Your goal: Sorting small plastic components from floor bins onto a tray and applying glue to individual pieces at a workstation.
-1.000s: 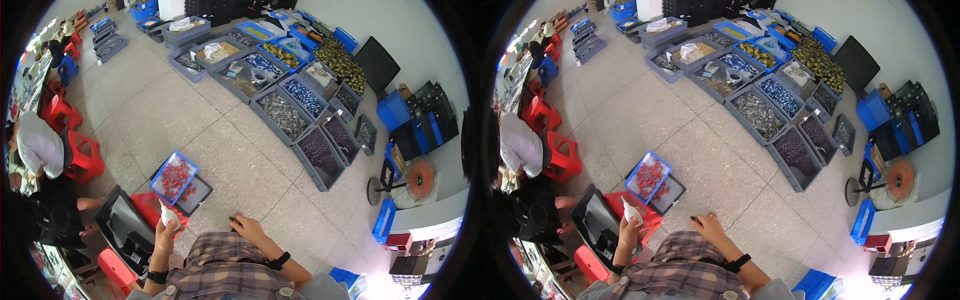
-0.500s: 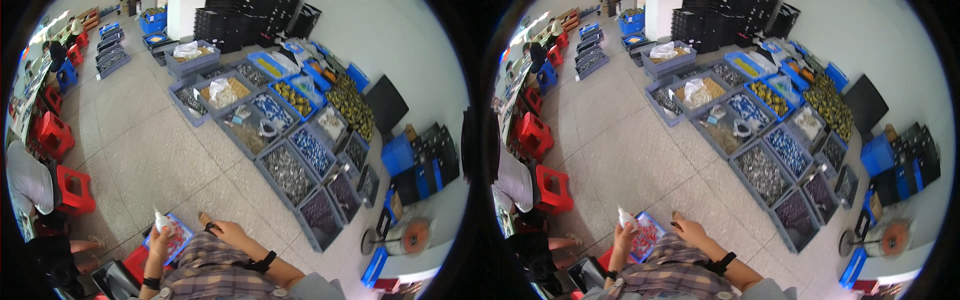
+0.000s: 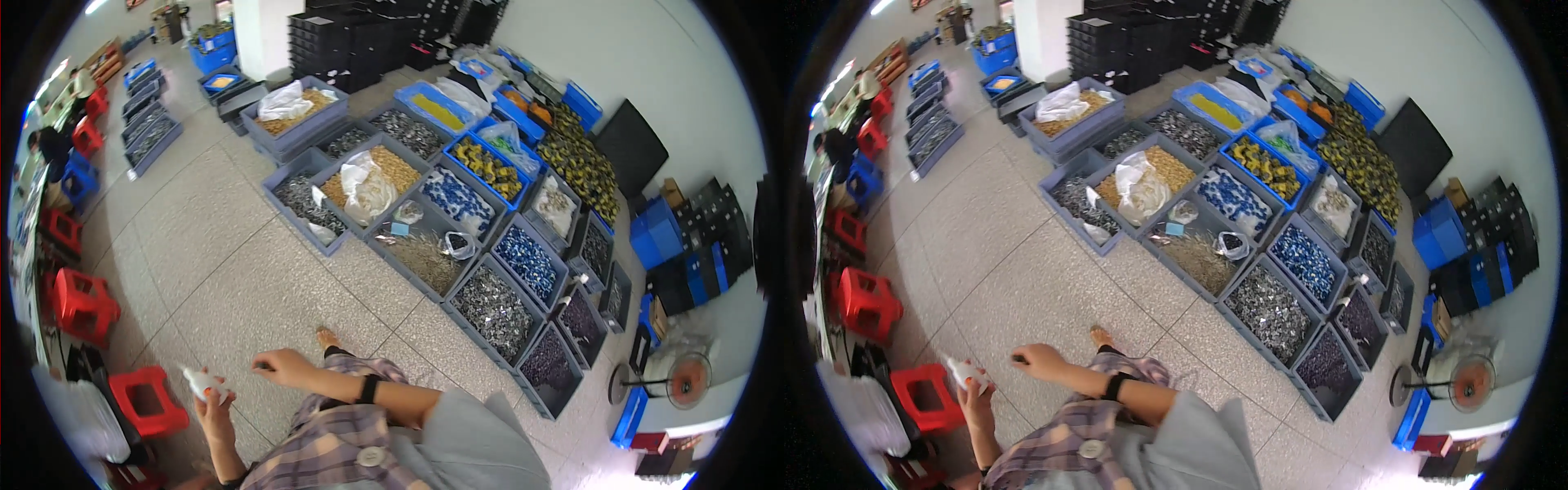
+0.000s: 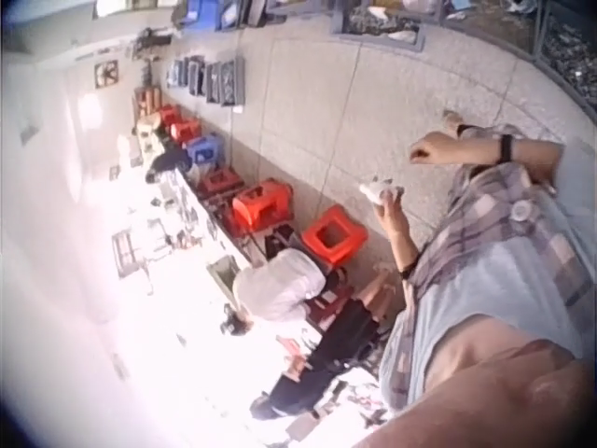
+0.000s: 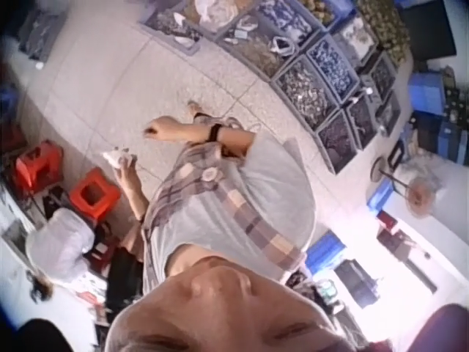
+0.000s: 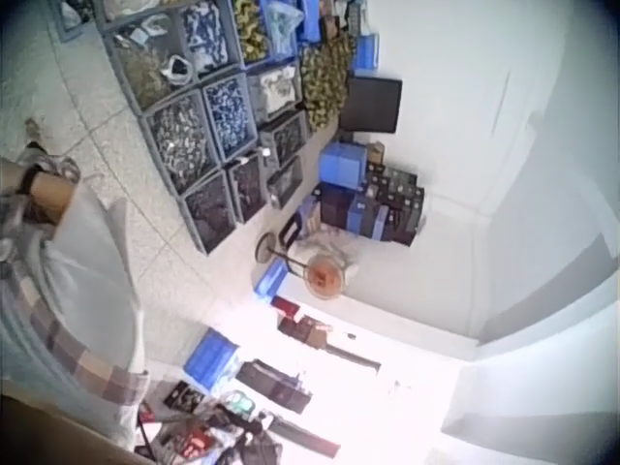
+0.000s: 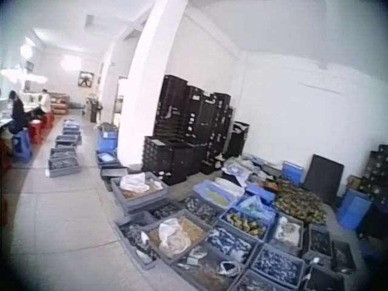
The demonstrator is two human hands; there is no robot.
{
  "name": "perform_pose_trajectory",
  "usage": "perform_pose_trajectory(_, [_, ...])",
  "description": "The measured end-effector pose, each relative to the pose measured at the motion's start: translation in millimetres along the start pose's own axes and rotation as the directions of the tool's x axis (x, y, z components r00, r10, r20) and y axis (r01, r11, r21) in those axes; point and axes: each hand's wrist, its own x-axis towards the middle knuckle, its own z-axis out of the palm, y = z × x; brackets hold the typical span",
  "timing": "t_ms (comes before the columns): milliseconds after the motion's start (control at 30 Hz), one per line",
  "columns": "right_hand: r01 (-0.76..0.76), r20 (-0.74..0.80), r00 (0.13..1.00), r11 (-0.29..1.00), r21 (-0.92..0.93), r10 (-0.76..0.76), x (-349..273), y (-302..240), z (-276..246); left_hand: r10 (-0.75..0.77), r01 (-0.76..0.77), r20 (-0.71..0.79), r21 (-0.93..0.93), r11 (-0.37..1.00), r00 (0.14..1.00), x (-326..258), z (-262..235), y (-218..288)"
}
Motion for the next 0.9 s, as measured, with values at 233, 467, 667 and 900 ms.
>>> perform_pose_trajectory(233, [0.185,0.072,0.977,0.969,0.161,-0.199,194.8,-59.7,25.7,0.014,-0.014,0.010,-0.009,1.000,1.000,139.3,-39.0,54.9])
perform_pose_trajectory(467, [0.073,0.118,0.984,0.910,0.408,-0.132,344.9,-87.3,69.8,0.042,-0.042,0.052,-0.002,0.999,0.998,271.7,-103.9,93.4])
perform_pose_trajectory(667, [0.039,0.175,0.979,0.945,0.325,-0.101,446.9,-115.4,122.8,-0.028,0.025,0.067,0.054,0.998,0.997,349.9,-167.4,150.6])
perform_pose_trajectory(900, [-0.075,0.187,0.982,0.919,0.386,0.002,520.8,-120.2,142.3,-0.092,0.084,0.185,0.051,0.995,0.978,431.6,-210.8,166.6])
